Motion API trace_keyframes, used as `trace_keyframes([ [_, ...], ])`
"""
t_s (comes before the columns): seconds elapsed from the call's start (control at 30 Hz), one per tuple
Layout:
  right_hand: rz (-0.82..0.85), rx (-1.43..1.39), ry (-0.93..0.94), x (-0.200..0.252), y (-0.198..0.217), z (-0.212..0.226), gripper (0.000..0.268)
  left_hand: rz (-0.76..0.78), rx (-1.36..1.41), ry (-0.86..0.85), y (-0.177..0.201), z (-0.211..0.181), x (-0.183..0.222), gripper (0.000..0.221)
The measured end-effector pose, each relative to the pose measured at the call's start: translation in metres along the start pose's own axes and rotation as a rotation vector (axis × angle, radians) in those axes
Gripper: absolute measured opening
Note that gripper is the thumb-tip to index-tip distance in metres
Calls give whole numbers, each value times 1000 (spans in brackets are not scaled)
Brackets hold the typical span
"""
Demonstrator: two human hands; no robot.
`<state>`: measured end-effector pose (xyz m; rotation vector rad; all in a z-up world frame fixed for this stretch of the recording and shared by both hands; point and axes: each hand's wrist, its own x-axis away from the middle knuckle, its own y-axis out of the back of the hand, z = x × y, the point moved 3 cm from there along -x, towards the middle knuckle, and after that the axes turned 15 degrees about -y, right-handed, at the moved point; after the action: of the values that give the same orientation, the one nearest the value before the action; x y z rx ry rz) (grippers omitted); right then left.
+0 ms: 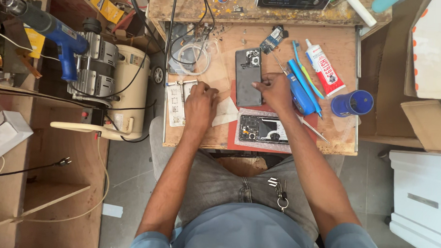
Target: The person unscrews and removes internal components from the back of a black smartphone using a screwdriver and a prying tool. They use tweezers to handle small parts and move the phone around the workbench while continuing the disassembly.
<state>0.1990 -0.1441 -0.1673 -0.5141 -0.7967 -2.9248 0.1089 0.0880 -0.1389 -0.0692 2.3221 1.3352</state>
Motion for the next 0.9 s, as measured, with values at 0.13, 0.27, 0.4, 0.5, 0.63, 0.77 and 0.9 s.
trace_keyframes([
  [0.13,-165,389,78,9,2,23,32,-40,-7,16,-2,12,2,7],
  [0.27,-257,540,48,27,16,39,35,-64,-38,5,7,18,6,4],
  [0.4,-404,406,211,57,52,34,33,-133,-55,40,36,26,26,4],
  [0.5,-481,487,191,77,76,24,35,-156,-101,20,56,39,37,7],
  [0.63,-546,697,273,86,80,17,49,-63,-63,29,65,48,45,6],
  [0.77,-545,771,245,79,77,1,47,-85,-62,64,76,39,49,15],
  [0.9,-478,614,213,78,87,-13,41,-200,5,51,82,18,53,23],
])
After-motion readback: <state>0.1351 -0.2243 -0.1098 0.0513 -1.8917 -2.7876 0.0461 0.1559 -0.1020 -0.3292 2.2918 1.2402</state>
